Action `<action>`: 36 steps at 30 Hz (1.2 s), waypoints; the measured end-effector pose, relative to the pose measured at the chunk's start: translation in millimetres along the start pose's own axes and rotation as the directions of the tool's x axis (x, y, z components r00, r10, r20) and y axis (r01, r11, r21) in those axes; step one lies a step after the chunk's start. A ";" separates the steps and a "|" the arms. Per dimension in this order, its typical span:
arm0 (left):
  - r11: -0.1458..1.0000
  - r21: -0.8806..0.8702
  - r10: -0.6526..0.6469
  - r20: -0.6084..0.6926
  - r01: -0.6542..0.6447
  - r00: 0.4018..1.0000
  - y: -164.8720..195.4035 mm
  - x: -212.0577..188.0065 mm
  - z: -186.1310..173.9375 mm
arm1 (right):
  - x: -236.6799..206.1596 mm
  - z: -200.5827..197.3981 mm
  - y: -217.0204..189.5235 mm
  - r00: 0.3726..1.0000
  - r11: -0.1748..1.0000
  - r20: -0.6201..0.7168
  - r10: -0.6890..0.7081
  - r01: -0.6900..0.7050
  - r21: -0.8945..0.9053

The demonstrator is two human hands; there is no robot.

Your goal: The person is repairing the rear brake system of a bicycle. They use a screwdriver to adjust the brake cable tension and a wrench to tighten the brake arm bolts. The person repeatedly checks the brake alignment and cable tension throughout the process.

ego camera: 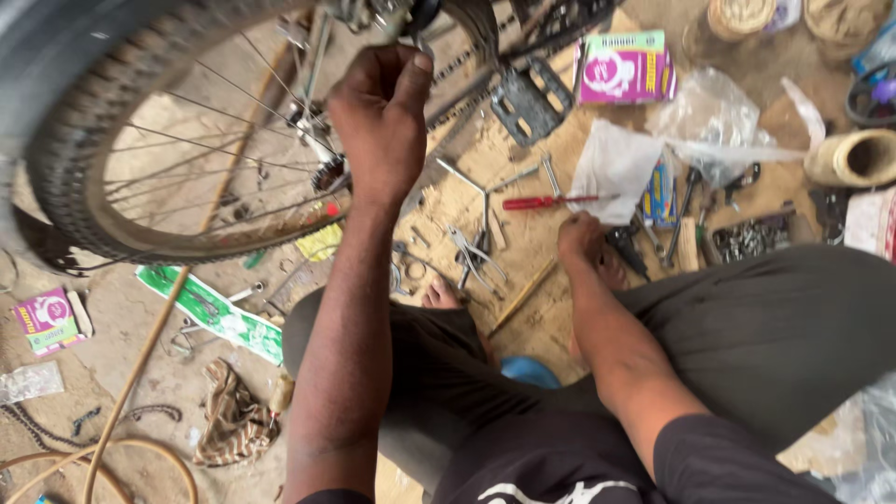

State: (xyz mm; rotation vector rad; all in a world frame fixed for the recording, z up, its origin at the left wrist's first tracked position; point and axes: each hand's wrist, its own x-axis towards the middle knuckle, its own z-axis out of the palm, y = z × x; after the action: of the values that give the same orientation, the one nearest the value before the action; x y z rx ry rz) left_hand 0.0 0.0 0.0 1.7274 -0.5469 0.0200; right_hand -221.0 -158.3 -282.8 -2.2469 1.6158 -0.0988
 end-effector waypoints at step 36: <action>0.744 -0.583 -0.417 -0.023 0.326 0.909 -6.6 43.1 -50.0 | -0.9 -213.0 -247.7 0.555 0.242 0.023 -0.832 0.326 0.914</action>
State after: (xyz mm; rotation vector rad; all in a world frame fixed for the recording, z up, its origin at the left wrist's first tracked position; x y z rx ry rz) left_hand 54.7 32.4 19.1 1.1984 -0.0577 -0.2735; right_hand -55.2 -144.0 -1.8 -1.6694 0.1106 -0.3616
